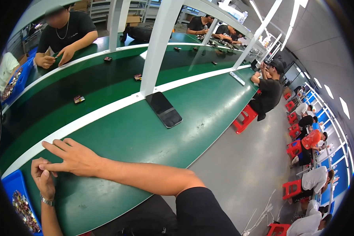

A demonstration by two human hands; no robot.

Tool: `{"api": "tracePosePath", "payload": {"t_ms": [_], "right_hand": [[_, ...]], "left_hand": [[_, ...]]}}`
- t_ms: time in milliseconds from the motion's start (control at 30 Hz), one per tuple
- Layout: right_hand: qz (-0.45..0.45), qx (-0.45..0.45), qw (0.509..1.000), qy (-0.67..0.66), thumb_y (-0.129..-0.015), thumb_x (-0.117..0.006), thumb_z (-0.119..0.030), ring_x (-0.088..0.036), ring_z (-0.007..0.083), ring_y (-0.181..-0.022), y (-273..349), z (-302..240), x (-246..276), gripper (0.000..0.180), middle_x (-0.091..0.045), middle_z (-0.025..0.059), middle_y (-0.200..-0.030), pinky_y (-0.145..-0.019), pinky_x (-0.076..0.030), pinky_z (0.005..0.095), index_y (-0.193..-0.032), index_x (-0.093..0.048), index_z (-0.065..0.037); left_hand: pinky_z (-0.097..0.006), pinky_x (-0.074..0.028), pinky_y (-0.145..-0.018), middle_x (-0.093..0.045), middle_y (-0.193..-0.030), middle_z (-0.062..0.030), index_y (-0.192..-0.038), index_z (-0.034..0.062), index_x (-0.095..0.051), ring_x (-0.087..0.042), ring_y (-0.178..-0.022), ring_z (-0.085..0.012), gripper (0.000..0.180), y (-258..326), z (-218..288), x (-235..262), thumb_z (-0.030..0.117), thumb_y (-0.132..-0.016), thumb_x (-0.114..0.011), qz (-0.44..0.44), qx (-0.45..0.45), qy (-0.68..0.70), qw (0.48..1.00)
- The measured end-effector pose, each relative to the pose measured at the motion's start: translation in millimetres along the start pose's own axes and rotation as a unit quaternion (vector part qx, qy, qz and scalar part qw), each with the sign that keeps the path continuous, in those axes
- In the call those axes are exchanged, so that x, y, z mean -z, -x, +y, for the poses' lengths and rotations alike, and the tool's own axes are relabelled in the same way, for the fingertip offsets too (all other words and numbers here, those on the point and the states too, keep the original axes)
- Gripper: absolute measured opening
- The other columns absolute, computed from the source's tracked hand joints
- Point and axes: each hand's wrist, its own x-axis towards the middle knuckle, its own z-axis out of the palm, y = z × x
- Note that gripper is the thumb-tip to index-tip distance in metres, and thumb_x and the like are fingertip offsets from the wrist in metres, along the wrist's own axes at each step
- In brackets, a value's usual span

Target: Manually assemble small electronic components on a factory production line.

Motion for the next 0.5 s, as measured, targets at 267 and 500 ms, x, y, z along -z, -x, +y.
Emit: {"api": "tracePosePath", "payload": {"t_ms": [267,500], "right_hand": [[-0.139,-0.150,0.970,-0.132,-0.089,-0.066,-0.048,-0.055,0.0360,-0.127,-16.9,-4.1,0.7,0.070,-0.058,0.0232,-0.138,-0.109,-0.041,0.0447,-0.141,-0.054,-0.002],[-0.097,0.037,0.995,0.012,-0.097,-0.062,-0.010,-0.057,0.0416,-0.121,-7.2,-10.7,5.4,0.049,-0.046,0.0266,-0.146,-0.099,-0.049,0.0450,-0.144,-0.050,-0.006]], "left_hand": [[-0.034,-0.051,-0.067,-0.064,-0.086,-0.0065,-0.090,0.0060,-0.065,-0.062,-0.075,-0.0200,0.018,1.5,15.5,-7.5,0.023,-0.087,-0.072,-0.058,0.013,-0.113,0.992],[-0.033,-0.048,-0.054,-0.061,-0.065,-0.0090,-0.079,0.0027,-0.052,-0.060,-0.056,-0.0187,0.014,-14.6,-15.4,-28.9,0.011,-0.077,-0.064,-0.051,-0.117,-0.043,0.991]]}}
